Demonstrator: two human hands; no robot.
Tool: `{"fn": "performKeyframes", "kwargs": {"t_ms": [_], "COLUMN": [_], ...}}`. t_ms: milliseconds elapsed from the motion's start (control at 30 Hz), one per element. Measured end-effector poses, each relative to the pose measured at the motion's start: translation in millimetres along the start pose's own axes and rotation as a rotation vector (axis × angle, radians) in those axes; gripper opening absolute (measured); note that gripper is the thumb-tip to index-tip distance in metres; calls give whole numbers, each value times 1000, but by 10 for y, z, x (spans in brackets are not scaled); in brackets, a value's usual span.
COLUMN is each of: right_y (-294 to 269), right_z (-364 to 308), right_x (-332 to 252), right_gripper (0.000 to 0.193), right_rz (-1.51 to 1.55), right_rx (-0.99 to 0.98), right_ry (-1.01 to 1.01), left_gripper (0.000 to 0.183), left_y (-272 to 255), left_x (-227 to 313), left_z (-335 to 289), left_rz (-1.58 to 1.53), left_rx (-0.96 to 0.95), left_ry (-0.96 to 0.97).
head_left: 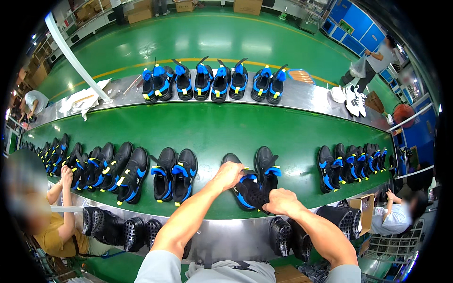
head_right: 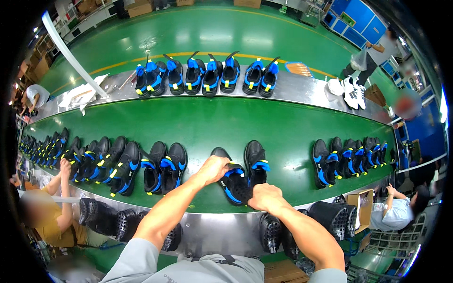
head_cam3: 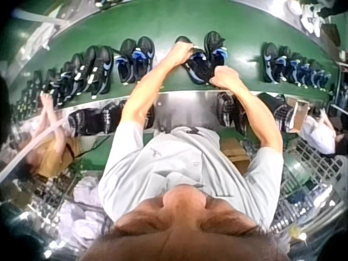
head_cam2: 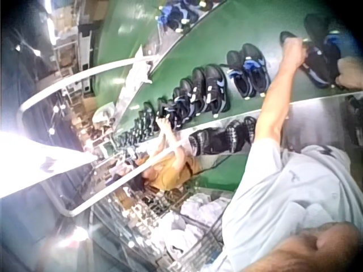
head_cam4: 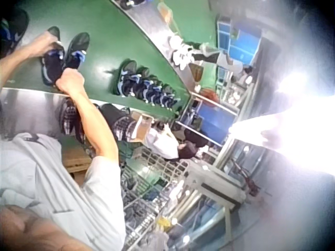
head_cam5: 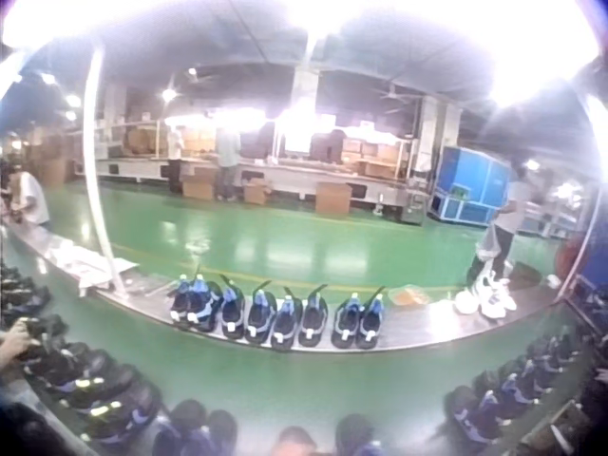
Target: The person assembles black and blue athletic shoes on a green conveyor belt in a factory. They repeatedly pick up black shoe soles, insert them into the shoe uppers, and place the completed pairs back on the belt. The person also retrieves additional soles from a nearby white bag when needed.
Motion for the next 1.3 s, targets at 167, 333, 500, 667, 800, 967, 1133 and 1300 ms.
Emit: {"fn": "performKeyframes", "kwargs": {"t_ms": [167,333,500,667,800,967,1133,1300], "right_y": [223,861,855,853,710,154,10,295], "right_z": [500,1146,1254,1537,896,567,1010,984], "right_x": [-266,-251,-433,-346,-386,-263,-489,-591], "right_gripper": [30,35,32,28,27,65,26,9], "right_rz": [2,280,171,244,325,375,-35,-166], "right_rx": [308,755,672,562,925,1202,773,770], "right_ry": [-36,50,-45,-62,-211,-366,-668,-943], "left_gripper": [20,23,17,18,47,58,51,34], "left_y": [24,125,86,57,258,601,502,529], "left_x": [85,171,28,-92,-96,-410,-601,-682], "left_z": [-49,-45,-214,-273,-594,-763,-686,-667], "left_rz": [-108,-47,-68,-146,-386,-392,-475,-681], "left_rx": [18,111,188,272,462,557,581,590], "left_ry": [-8,-13,-54,-118,-128,-387,-415,-461]}}
Point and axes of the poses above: each hand's wrist, its own z-axis towards the middle knuckle, its own y-axis out of the palm, x = y × z, the point moved 6 cm from there along z, towards the middle knuckle, and after that the axes turned 9 degrees about -y, right-handed, at the moved point
